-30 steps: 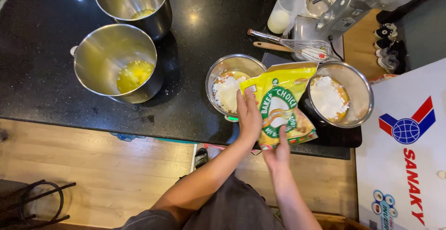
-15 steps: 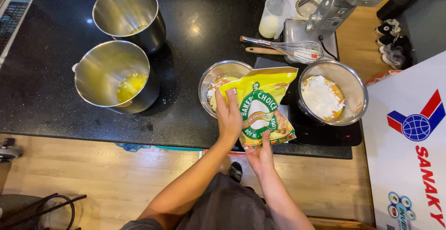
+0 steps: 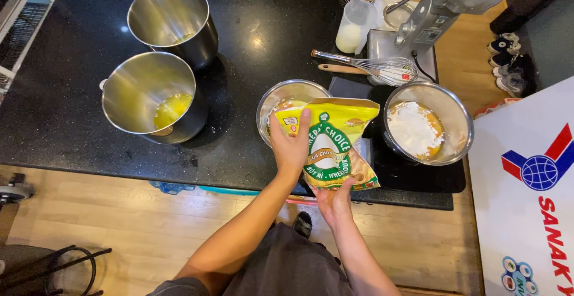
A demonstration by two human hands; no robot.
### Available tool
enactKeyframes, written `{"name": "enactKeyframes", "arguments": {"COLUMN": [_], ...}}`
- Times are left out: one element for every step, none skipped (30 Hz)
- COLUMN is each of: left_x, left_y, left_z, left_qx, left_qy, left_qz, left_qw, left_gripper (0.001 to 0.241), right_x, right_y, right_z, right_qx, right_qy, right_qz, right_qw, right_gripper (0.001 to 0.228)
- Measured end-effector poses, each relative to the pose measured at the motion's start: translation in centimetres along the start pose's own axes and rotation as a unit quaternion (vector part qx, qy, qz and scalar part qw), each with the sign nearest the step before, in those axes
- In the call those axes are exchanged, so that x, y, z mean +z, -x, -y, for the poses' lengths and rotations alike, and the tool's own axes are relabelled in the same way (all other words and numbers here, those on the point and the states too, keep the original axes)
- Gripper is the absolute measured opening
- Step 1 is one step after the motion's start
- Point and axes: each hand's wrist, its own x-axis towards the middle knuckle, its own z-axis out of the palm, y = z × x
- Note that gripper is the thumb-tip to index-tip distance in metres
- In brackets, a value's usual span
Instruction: Pouring flour from multiple bags into stainless steel bowls containing eggs while using a digital scale for measurement.
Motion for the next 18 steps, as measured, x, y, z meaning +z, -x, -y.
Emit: {"name": "enactKeyframes", "arguments": {"left_x": [0.0,0.0,-0.1,0.0,-0.1,-0.1,0.0,0.0,0.0,-0.1,-0.1,-0.1,-0.2,-0.2,-0.2,-0.3,-0.3,-0.4], "left_y": [0.0,0.1,0.1,0.2,0.3,0.5,0.7,0.9,1.2,1.4,1.5,1.6,1.6,1.7,1.8,1.8,1.8,1.7], "left_z": [0.0,0.0,-0.1,-0.3,-0.6,-0.9,-1.1,-1.2,-1.4,-1.3,-1.2,-1.0,-1.0,-1.0,-0.9,-0.9,-0.8,-0.7], "left_qx": [0.001,-0.001,-0.003,-0.001,0.001,0.002,0.004,0.014,0.025,0.027,0.046,0.065,0.065,0.097,0.127,0.126,0.135,0.145], "left_qy": [0.0,-0.013,-0.026,-0.027,-0.031,-0.034,-0.035,-0.061,-0.088,-0.09,-0.095,-0.1,-0.101,-0.123,-0.142,-0.142,-0.141,-0.141], "left_qz": [0.001,-0.002,-0.005,-0.005,0.001,0.006,0.006,0.013,0.02,0.021,0.038,0.055,0.058,0.067,0.077,0.08,0.088,0.096], "left_qw": [1.0,1.0,1.0,1.0,1.0,0.999,0.999,0.998,0.996,0.995,0.994,0.991,0.991,0.985,0.979,0.979,0.977,0.975], "left_gripper": [0.045,0.044,0.043,0.043,0.044,0.045,0.045,0.045,0.045,0.045,0.046,0.047,0.047,0.045,0.043,0.043,0.042,0.041], "right_x": [2.6,5.1,7.7,8.7,9.7,10.7,9.8,8.9,8.0,8.0,8.0,8.0,7.7,7.4,7.0,6.9,6.9,6.8], "right_y": [0.9,1.7,2.6,3.1,3.7,4.3,3.9,3.5,3.2,3.2,3.2,3.2,2.9,2.6,2.5,2.3,2.2,2.0], "right_z": [0.9,1.9,2.8,3.2,3.5,3.9,3.6,3.2,2.8,2.7,2.5,2.4,2.2,2.0,1.9,1.7,1.7,1.6], "right_qx": [-0.001,0.024,0.05,0.051,0.053,0.055,0.055,0.069,0.083,0.084,0.095,0.105,0.104,0.109,0.113,0.111,0.099,0.088], "right_qy": [-0.001,-0.045,-0.089,-0.09,-0.087,-0.084,-0.085,-0.103,-0.122,-0.124,-0.127,-0.13,-0.133,-0.129,-0.124,-0.126,-0.127,-0.128], "right_qz": [0.001,-0.053,-0.106,-0.105,-0.096,-0.086,-0.085,-0.092,-0.099,-0.098,-0.094,-0.09,-0.091,-0.102,-0.115,-0.117,-0.083,-0.05], "right_qw": [1.0,0.997,0.989,0.989,0.99,0.991,0.991,0.988,0.984,0.984,0.983,0.982,0.982,0.98,0.979,0.979,0.983,0.987], "right_gripper": [0.101,0.109,0.119,0.119,0.124,0.128,0.128,0.13,0.132,0.132,0.129,0.126,0.126,0.121,0.117,0.117,0.115,0.112]}}
